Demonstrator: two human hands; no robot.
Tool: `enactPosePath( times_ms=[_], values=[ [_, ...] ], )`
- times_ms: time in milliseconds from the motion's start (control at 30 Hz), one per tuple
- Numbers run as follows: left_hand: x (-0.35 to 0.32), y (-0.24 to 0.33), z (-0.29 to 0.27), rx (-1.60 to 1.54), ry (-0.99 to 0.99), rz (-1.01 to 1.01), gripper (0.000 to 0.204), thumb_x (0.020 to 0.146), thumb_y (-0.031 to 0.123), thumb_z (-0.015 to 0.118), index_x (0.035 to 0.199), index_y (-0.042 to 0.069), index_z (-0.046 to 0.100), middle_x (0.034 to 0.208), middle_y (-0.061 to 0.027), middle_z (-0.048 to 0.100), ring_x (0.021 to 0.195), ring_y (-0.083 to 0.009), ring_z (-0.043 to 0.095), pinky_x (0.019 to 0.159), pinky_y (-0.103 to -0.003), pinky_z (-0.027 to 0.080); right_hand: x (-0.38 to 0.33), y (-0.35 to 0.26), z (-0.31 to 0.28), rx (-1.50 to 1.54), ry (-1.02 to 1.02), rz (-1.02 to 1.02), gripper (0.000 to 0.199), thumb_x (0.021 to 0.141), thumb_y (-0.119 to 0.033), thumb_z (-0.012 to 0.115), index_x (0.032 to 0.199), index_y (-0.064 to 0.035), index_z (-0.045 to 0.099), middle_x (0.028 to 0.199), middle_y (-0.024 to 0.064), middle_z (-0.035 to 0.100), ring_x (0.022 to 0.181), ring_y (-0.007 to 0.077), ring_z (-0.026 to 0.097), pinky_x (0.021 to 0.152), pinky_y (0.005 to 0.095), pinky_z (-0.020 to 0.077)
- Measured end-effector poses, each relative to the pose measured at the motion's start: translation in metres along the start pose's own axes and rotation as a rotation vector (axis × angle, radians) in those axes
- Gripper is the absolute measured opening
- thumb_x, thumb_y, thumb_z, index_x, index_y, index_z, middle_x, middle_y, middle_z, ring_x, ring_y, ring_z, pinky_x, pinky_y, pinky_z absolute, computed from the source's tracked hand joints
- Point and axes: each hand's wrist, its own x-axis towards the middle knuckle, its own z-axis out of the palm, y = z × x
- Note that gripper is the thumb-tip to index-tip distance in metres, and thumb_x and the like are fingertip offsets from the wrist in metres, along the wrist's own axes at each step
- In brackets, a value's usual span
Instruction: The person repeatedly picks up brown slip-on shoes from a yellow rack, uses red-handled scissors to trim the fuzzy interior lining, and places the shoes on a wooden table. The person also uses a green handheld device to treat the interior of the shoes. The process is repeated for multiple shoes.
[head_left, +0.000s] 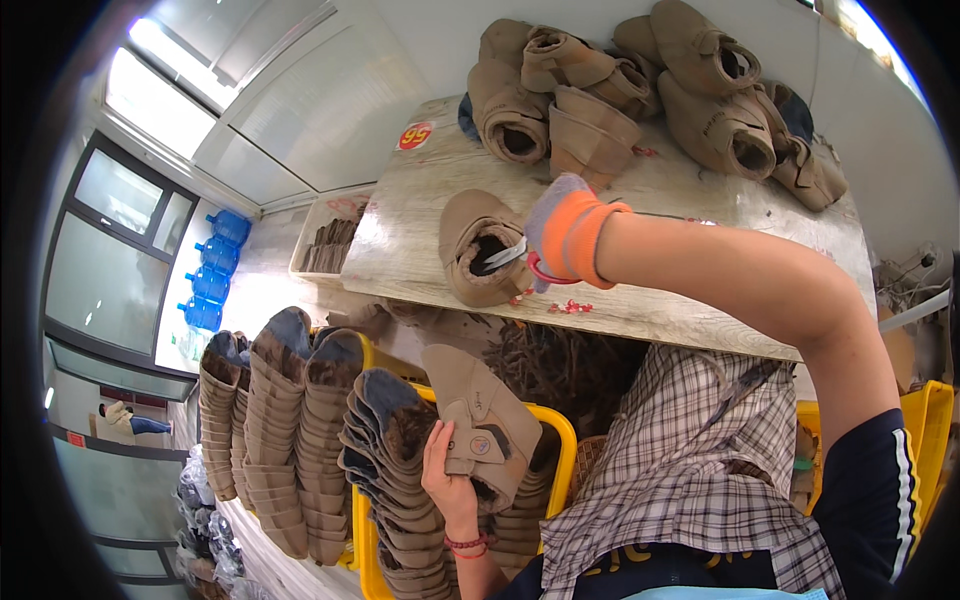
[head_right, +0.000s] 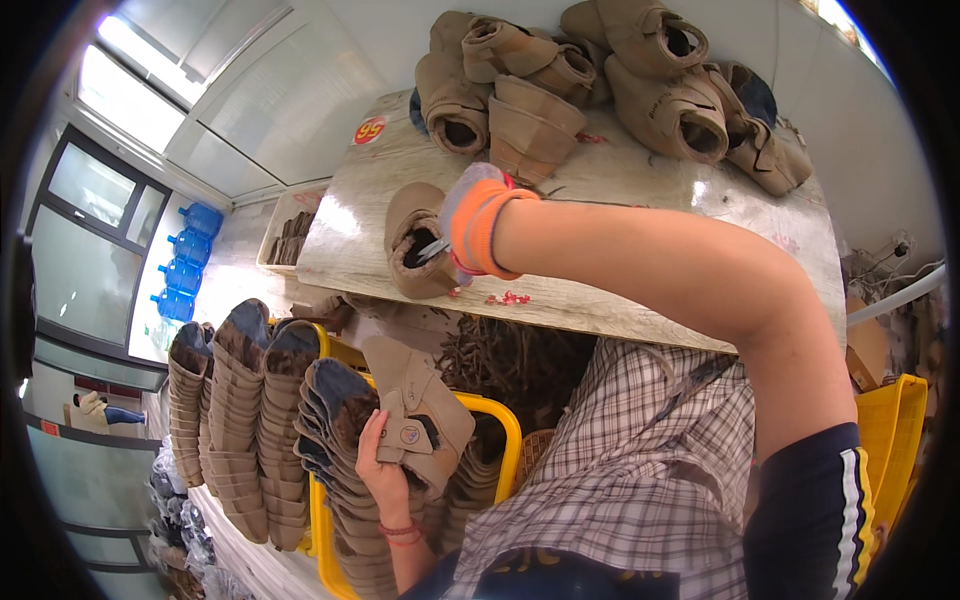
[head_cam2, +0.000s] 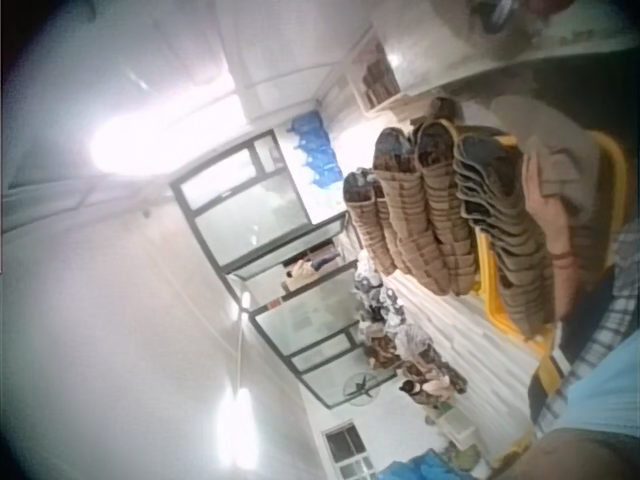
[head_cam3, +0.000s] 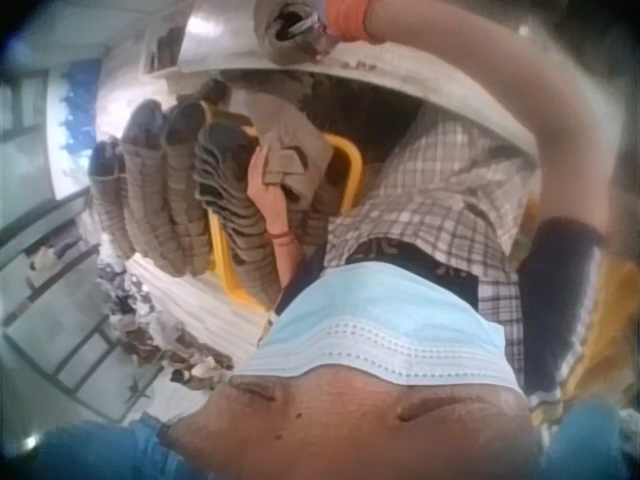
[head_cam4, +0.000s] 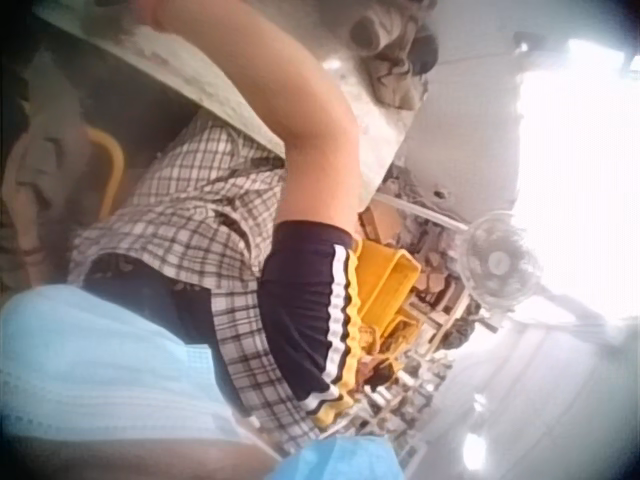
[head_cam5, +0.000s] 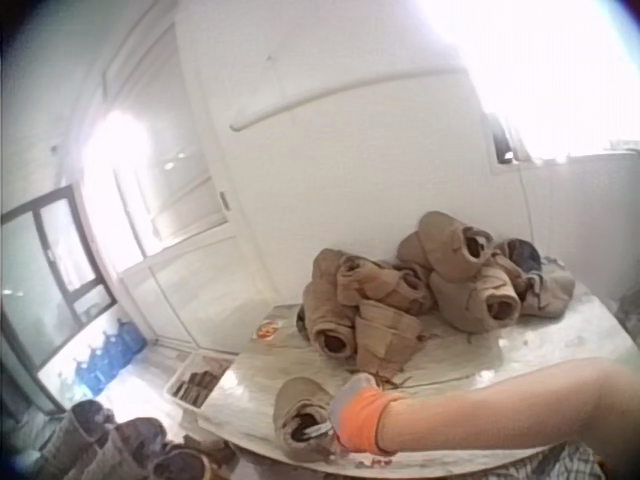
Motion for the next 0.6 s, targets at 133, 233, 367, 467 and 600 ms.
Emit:
enactPosePath(
  times_ms=[133, 233, 367, 467, 600],
  values=[
    [-0.001, 0.001, 0.004, -0.012, -0.011, -0.004, 0.038, 0.082, -0.007, 0.053, 0.117, 0.002, 0.063, 0.121, -0.0172, 0.06, 0.112, -0.0295, 0.058, 0.096, -0.035, 0.044, 0.003, -0.003, -0.011, 0.083, -0.04, 0.001, 0.041, 0.075, -0.052, 0.062, 0.082, -0.0122, 0.072, 0.073, 0.0068, 0.067, 0.068, 0.0256, 0.064, 0.057, 0.0374, 0.0457],
    [-0.002, 0.003, 0.005, -0.014, -0.018, -0.019, 0.038, 0.082, -0.006, 0.053, 0.118, 0.002, 0.063, 0.122, -0.0172, 0.06, 0.113, -0.0294, 0.058, 0.097, -0.035, 0.044, 0.011, -0.003, -0.009, 0.093, -0.027, 0.008, 0.038, 0.072, -0.047, 0.06, 0.08, -0.0116, 0.072, 0.073, 0.0072, 0.066, 0.067, 0.0255, 0.063, 0.057, 0.038, 0.0463],
    [-0.003, 0.003, 0.004, -0.004, -0.023, -0.04, 0.037, 0.083, -0.005, 0.054, 0.118, 0.002, 0.063, 0.122, -0.0173, 0.06, 0.113, -0.0296, 0.058, 0.097, -0.035, 0.043, 0.015, -0.009, -0.02, 0.072, -0.125, 0.025, 0.036, 0.071, -0.046, 0.062, 0.08, -0.0124, 0.072, 0.073, 0.0074, 0.066, 0.067, 0.0254, 0.064, 0.057, 0.0382, 0.0468],
    [-0.003, 0.0, 0.003, -0.003, -0.018, -0.028, 0.037, 0.083, -0.005, 0.054, 0.118, 0.002, 0.063, 0.122, -0.0174, 0.06, 0.114, -0.0299, 0.057, 0.097, -0.036, 0.043, 0.019, -0.006, -0.005, 0.131, -0.026, 0.022, 0.033, 0.072, -0.044, 0.063, 0.081, -0.0129, 0.072, 0.075, 0.0067, 0.066, 0.068, 0.0253, 0.064, 0.057, 0.0376, 0.0472],
    [-0.004, 0.0, 0.003, 0.005, -0.017, -0.033, 0.035, 0.084, -0.004, 0.054, 0.118, 0.001, 0.063, 0.122, -0.0176, 0.06, 0.114, -0.0301, 0.057, 0.097, -0.036, 0.043, 0.016, 0.002, 0.005, 0.031, -0.005, -0.017, 0.029, 0.076, -0.039, 0.063, 0.079, -0.0125, 0.071, 0.071, 0.0053, 0.065, 0.067, 0.0239, 0.064, 0.055, 0.0364, 0.0466]
  ],
)
